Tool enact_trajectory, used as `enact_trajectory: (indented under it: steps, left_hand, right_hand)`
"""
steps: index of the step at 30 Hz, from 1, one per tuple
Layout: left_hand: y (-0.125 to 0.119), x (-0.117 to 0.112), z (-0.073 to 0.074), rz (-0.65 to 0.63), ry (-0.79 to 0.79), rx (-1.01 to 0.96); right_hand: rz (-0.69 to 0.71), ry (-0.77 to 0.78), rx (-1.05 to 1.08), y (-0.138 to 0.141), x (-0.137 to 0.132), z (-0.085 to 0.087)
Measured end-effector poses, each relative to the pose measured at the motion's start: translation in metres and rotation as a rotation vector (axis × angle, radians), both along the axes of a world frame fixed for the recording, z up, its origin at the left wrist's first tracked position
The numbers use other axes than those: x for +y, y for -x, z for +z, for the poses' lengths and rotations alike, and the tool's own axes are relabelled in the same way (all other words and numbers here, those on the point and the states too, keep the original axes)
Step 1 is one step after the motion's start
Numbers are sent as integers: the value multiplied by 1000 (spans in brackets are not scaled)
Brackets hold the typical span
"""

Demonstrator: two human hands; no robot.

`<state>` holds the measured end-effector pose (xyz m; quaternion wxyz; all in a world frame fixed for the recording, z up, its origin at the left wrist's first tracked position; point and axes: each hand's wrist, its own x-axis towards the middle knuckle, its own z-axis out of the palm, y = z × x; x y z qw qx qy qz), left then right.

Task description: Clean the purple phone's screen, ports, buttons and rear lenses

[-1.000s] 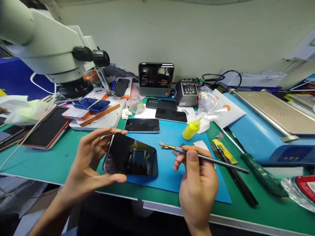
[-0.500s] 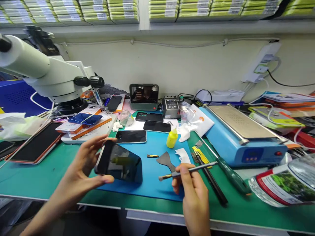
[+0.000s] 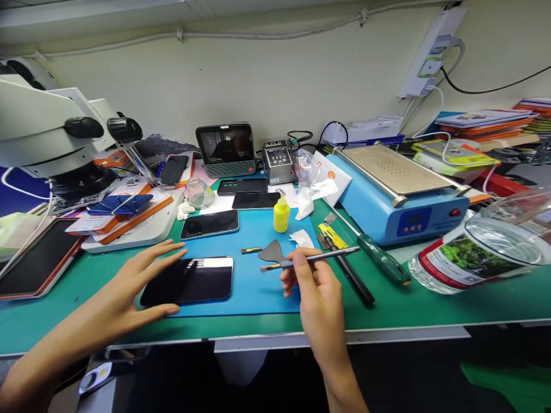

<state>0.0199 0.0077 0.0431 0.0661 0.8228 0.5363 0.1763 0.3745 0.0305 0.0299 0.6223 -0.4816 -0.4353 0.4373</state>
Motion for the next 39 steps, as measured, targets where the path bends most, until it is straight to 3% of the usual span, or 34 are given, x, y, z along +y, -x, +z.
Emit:
enact_trajectory:
  steps: [4,7,12,16,19,24,29,39]
  left_hand:
    - [-47,21,17,-140,64,150]
    - [-61,26,25,-182,98,184]
    - [-59,18,33,-205,-109,94]
    - [-69,13,36,-115,-286,-123]
    - [-84,13,31,-82,-402,-326]
    - [-100,22,6,-75,-568,-554]
    - [-100,30,-8,-10,-616,-661]
    - [-96,31,-10,31,-598,-768]
  right_hand:
    - [41,-32,-4,-2,2,2]
    - [61,-87,-11,-2,0,3]
    - [63,-235,2,0,-7,3]
    - [45,-403,23,-2,-6,24]
    - [68,-526,8,-1,0,57]
    - [332,-704,-170,24,21,101]
    - [454,-813,-260,57,38,105]
    - [481,-953,-316,82,45,116]
